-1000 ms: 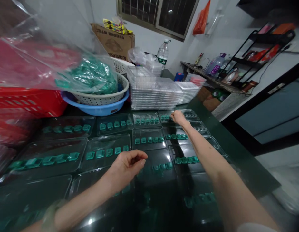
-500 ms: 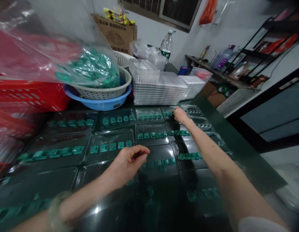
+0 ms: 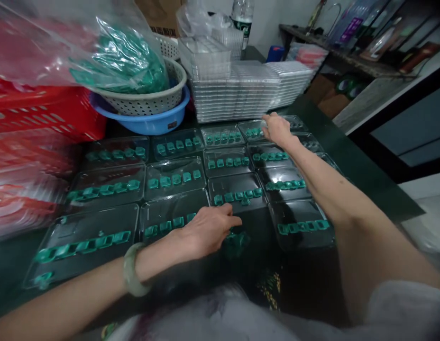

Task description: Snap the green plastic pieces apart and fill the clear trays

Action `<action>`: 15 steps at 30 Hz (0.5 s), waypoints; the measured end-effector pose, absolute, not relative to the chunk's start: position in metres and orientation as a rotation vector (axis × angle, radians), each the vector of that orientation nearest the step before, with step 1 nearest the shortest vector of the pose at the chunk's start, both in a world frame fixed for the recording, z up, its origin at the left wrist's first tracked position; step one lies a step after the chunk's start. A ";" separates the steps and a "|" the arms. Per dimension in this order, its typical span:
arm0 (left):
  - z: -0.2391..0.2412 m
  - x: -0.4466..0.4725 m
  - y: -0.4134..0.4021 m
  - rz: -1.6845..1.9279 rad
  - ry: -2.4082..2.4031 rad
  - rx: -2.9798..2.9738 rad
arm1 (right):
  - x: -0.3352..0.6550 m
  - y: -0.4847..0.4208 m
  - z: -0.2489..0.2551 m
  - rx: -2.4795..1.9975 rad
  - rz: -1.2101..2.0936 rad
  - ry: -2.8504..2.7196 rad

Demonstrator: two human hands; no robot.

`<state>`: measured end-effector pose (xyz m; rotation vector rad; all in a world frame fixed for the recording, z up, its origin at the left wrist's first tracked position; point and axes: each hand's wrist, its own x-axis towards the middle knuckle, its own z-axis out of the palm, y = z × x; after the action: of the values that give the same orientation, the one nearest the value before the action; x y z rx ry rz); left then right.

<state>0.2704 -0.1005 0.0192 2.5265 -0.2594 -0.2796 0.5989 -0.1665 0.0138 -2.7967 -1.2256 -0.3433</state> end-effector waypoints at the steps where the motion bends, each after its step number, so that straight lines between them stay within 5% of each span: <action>1: 0.021 0.272 -0.104 -0.283 -0.291 2.549 | 0.588 -0.174 0.018 -2.733 -0.375 -1.247; 9: 0.025 0.275 -0.134 -0.272 -0.477 2.718 | 0.470 -0.261 0.025 -2.198 -0.223 -1.266; 15: 0.010 0.294 -0.131 -0.090 -0.097 2.443 | 0.409 -0.298 0.010 -1.945 0.084 -0.878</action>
<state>0.2936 -0.1311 0.0105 2.4432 -0.0973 -0.0897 0.4088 -0.2975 0.0100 -1.9453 -0.8778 0.0838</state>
